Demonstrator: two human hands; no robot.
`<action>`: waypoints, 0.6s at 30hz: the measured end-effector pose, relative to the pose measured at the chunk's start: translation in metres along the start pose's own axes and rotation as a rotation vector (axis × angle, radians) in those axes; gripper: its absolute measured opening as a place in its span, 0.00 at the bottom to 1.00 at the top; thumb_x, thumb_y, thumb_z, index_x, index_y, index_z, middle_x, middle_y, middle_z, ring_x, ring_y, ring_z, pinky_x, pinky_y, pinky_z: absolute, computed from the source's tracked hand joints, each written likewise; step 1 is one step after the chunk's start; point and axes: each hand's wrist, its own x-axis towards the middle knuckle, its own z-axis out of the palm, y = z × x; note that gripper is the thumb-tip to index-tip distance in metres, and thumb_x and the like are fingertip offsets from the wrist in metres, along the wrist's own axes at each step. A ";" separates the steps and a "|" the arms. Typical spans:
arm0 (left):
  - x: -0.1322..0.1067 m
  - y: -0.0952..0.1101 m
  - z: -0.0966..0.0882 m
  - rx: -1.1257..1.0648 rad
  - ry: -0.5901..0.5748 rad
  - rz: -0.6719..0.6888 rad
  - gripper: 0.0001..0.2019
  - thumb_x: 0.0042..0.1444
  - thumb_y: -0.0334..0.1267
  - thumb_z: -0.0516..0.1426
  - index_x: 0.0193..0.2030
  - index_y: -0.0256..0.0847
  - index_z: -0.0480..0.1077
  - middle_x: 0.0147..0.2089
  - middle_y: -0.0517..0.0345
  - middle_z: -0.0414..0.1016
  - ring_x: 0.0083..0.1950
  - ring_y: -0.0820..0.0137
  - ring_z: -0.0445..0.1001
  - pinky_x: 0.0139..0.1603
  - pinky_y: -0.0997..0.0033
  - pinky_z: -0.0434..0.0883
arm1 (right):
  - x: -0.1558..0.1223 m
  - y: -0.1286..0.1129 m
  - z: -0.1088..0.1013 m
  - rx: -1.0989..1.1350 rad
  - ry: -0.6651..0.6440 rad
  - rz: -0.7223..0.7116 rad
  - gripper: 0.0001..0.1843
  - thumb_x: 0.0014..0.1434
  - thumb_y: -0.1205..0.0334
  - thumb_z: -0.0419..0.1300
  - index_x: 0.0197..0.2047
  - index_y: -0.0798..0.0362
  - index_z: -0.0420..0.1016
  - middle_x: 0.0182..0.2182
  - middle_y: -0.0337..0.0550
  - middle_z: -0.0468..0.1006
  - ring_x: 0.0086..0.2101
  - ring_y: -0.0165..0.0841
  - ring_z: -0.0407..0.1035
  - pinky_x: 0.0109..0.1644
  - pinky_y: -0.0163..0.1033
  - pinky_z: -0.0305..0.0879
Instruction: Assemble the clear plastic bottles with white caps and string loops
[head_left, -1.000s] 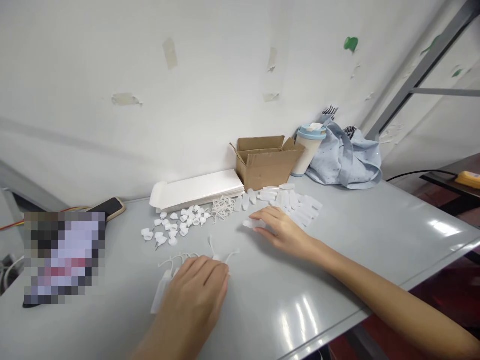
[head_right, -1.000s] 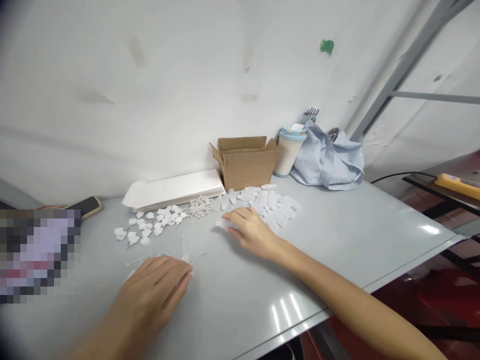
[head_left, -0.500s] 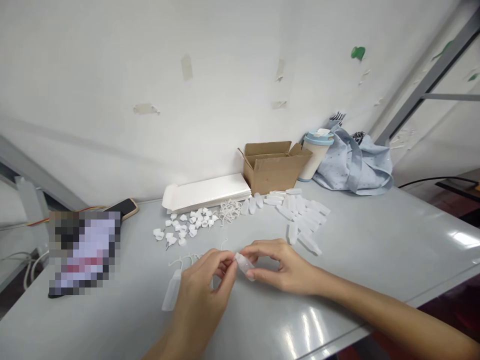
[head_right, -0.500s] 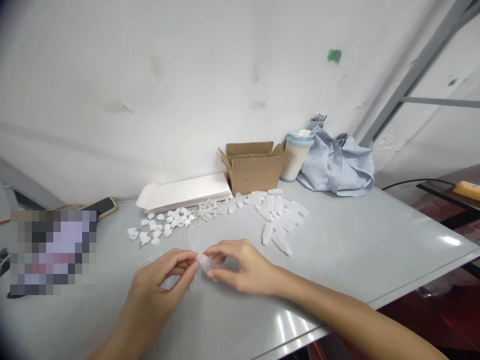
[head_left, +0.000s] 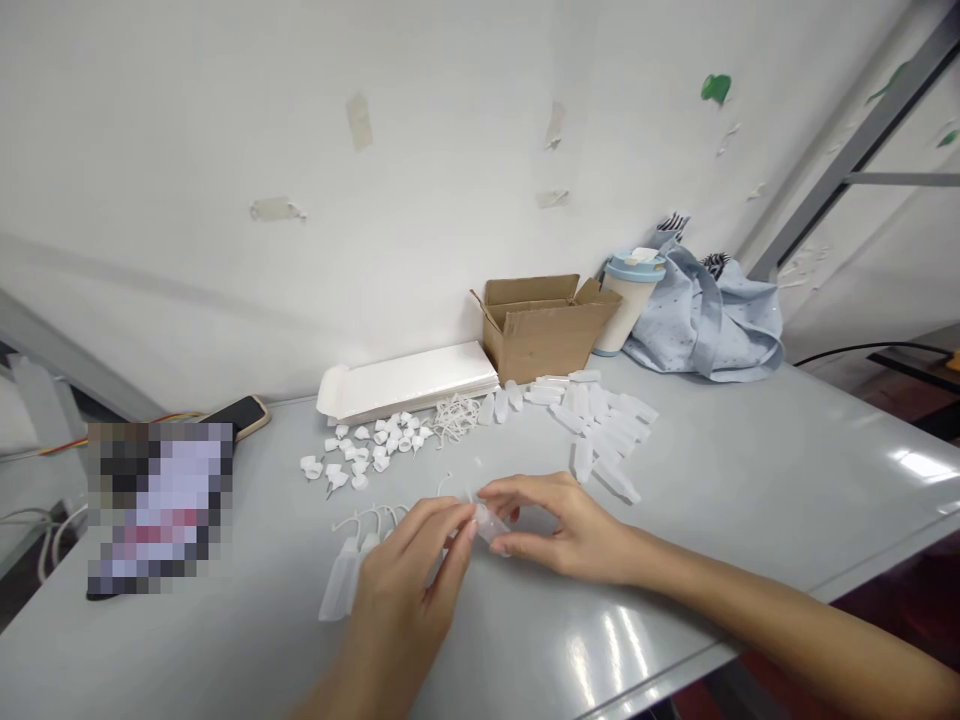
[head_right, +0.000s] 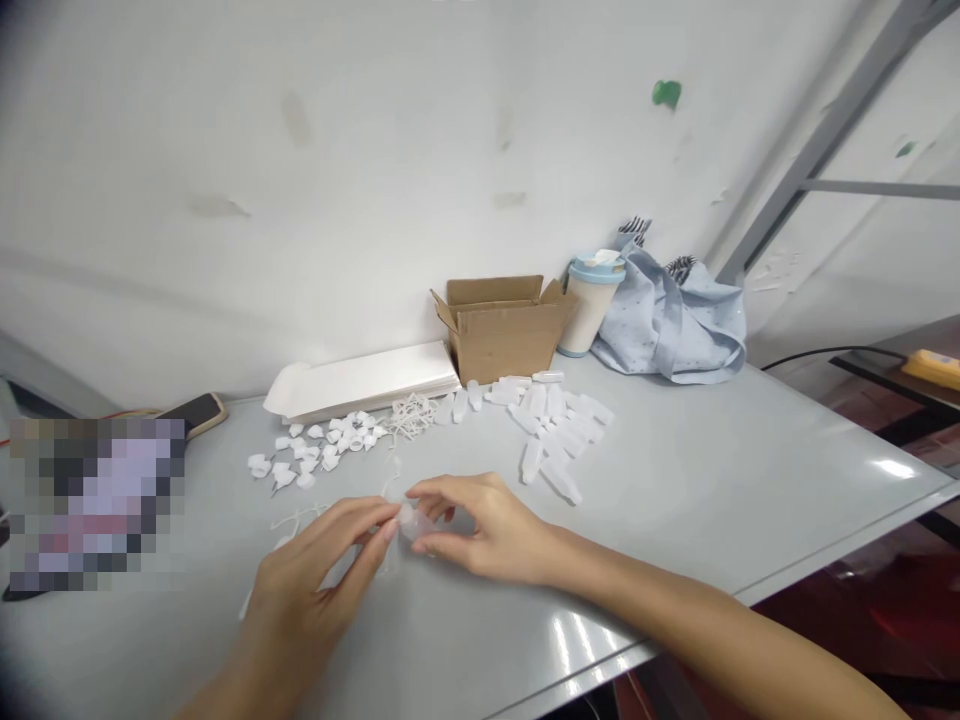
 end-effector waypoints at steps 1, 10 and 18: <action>0.000 0.001 0.000 -0.015 0.009 -0.019 0.07 0.59 0.33 0.53 0.41 0.42 0.71 0.38 0.57 0.76 0.35 0.73 0.75 0.29 0.80 0.71 | 0.000 -0.001 0.000 0.004 0.002 -0.005 0.21 0.54 0.59 0.63 0.51 0.54 0.71 0.37 0.45 0.78 0.36 0.32 0.72 0.43 0.37 0.69; 0.004 0.007 -0.003 -0.163 0.035 -0.175 0.08 0.58 0.36 0.54 0.34 0.43 0.76 0.35 0.60 0.79 0.31 0.74 0.75 0.31 0.79 0.71 | -0.002 -0.008 -0.001 -0.122 0.015 -0.209 0.17 0.58 0.62 0.60 0.51 0.56 0.69 0.37 0.45 0.78 0.36 0.30 0.71 0.41 0.35 0.69; 0.004 0.009 -0.008 -0.116 0.022 -0.120 0.04 0.55 0.35 0.58 0.34 0.43 0.75 0.37 0.61 0.80 0.34 0.73 0.78 0.29 0.83 0.73 | -0.005 -0.008 -0.001 -0.190 0.008 -0.184 0.14 0.58 0.61 0.60 0.47 0.56 0.69 0.36 0.45 0.77 0.35 0.29 0.71 0.41 0.33 0.69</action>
